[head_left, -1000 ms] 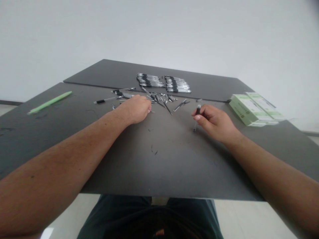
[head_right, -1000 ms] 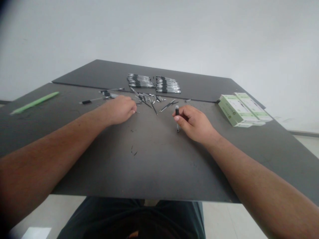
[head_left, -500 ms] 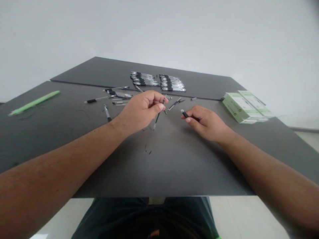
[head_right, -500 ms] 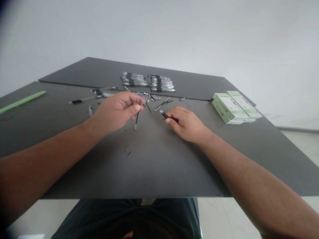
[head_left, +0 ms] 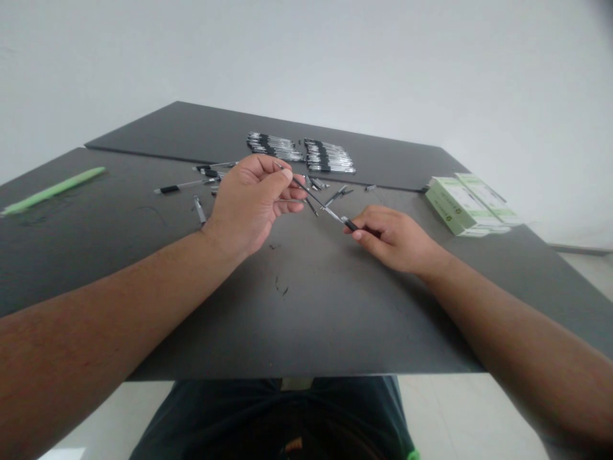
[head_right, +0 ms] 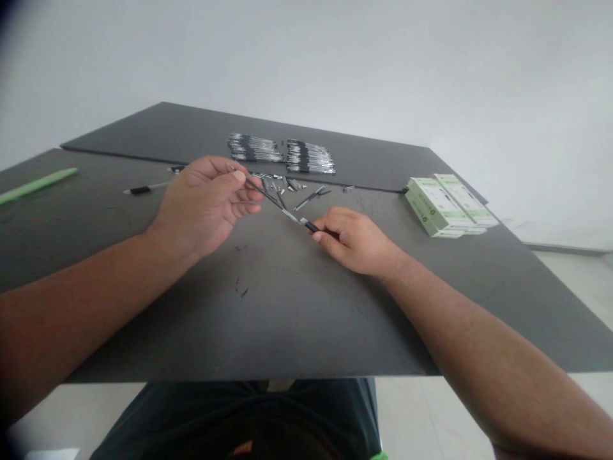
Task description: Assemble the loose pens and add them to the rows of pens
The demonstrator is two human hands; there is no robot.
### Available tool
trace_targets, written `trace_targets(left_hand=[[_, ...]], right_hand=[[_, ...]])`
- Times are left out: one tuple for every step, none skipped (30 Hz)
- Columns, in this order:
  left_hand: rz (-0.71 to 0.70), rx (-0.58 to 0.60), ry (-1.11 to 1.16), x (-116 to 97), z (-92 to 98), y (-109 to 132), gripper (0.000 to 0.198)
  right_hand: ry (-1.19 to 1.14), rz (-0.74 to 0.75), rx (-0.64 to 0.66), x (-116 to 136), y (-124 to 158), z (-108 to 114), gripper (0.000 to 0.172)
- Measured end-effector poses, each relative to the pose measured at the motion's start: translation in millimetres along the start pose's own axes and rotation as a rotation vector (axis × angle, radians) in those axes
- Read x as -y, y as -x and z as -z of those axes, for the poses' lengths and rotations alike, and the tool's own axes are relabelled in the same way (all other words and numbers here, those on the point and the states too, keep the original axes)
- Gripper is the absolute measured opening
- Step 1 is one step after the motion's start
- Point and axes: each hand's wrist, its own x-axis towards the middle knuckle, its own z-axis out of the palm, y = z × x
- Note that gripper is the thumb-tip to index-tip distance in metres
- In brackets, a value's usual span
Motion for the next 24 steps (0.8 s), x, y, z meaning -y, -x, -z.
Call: trace_targets(left_hand=[[0.000, -0.016, 0.013, -0.2, -0.8, 0.3, 0.018], [0.000, -0.029, 0.020, -0.4, -1.5, 0.6, 0.017], [-0.001, -0.039, 0.024, -0.6, -2.1, 0.8, 0.017], [-0.001, -0.043, 0.028, -0.7, -2.6, 1.1, 0.016], [-0.005, -0.045, 0.031, -0.8, -2.9, 1.2, 0.015], [-0.008, -0.045, 0.033, -1.0, -3.0, 1.3, 0.015], [-0.010, -0.046, 0.033, -1.1, -3.1, 1.4, 0.014], [-0.009, -0.047, 0.030, -1.2, -3.2, 1.4, 0.015], [-0.008, -0.050, 0.026, -1.3, -3.3, 1.5, 0.015], [-0.007, -0.052, 0.020, -1.4, -3.3, 1.5, 0.016], [-0.006, -0.053, 0.014, -1.5, -3.3, 1.6, 0.017], [-0.007, -0.052, 0.008, -1.5, -3.3, 1.6, 0.017], [-0.008, -0.052, 0.000, -1.6, -3.3, 1.7, 0.017], [-0.009, -0.051, -0.007, -1.6, -3.2, 1.9, 0.017], [-0.007, -0.049, -0.015, -1.6, -3.2, 2.0, 0.017], [-0.003, -0.046, -0.022, -1.5, -3.2, 2.3, 0.017], [0.001, -0.041, -0.026, -1.4, -3.2, 2.6, 0.016], [0.003, -0.035, -0.029, -1.3, -3.2, 3.0, 0.016], [0.001, -0.028, -0.029, -0.9, -3.2, 3.4, 0.016], [-0.002, -0.019, -0.029, -0.3, -3.2, 3.9, 0.015], [-0.005, -0.005, -0.032, 0.7, -3.0, 4.4, 0.015], [-0.005, 0.016, -0.040, 2.1, -2.8, 5.0, 0.014], [-0.002, 0.045, -0.054, 4.0, -2.4, 5.6, 0.013], [0.004, 0.083, -0.074, 6.3, -1.9, 6.3, 0.012]], right_hand=[[0.001, 0.018, -0.005, -0.5, 0.2, -0.3, 0.025], [0.002, 0.034, -0.011, -0.9, 0.2, -0.5, 0.024], [0.001, 0.049, -0.014, -1.3, 0.2, -0.7, 0.023], [0.000, 0.059, -0.015, -1.4, 0.2, -0.8, 0.023], [0.000, 0.063, -0.015, -1.3, 0.0, -0.7, 0.022], [0.001, 0.066, -0.014, -1.1, -0.1, -0.6, 0.022], [0.001, 0.067, -0.011, -0.8, -0.3, -0.4, 0.021], [0.002, 0.067, -0.009, -0.4, -0.5, -0.2, 0.021], [0.002, 0.066, -0.008, 0.0, -0.6, 0.1, 0.021], [0.002, 0.066, -0.007, 0.4, -0.7, 0.4, 0.020], [0.001, 0.069, -0.006, 0.7, -0.7, 0.6, 0.021], [-0.001, 0.074, -0.005, 0.9, -0.8, 0.8, 0.021], [-0.003, 0.078, -0.005, 1.0, -0.8, 0.9, 0.022], [-0.006, 0.081, -0.004, 1.1, -0.9, 1.0, 0.022], [-0.009, 0.079, -0.003, 1.1, -0.9, 1.0, 0.022], [-0.012, 0.073, -0.001, 1.2, -1.0, 0.9, 0.021], [-0.014, 0.063, 0.002, 1.2, -1.1, 0.9, 0.020], [-0.014, 0.052, 0.005, 1.2, -1.1, 0.7, 0.020], [-0.015, 0.044, 0.008, 1.1, -1.2, 0.6, 0.019], [-0.015, 0.038, 0.011, 1.1, -1.3, 0.5, 0.020], [-0.015, 0.035, 0.012, 1.0, -1.3, 0.3, 0.020], [-0.015, 0.035, 0.012, 1.0, -1.3, 0.2, 0.020], [-0.014, 0.036, 0.012, 1.0, -1.3, 0.0, 0.020], [-0.015, 0.036, 0.012, 1.0, -1.4, -0.2, 0.020]])
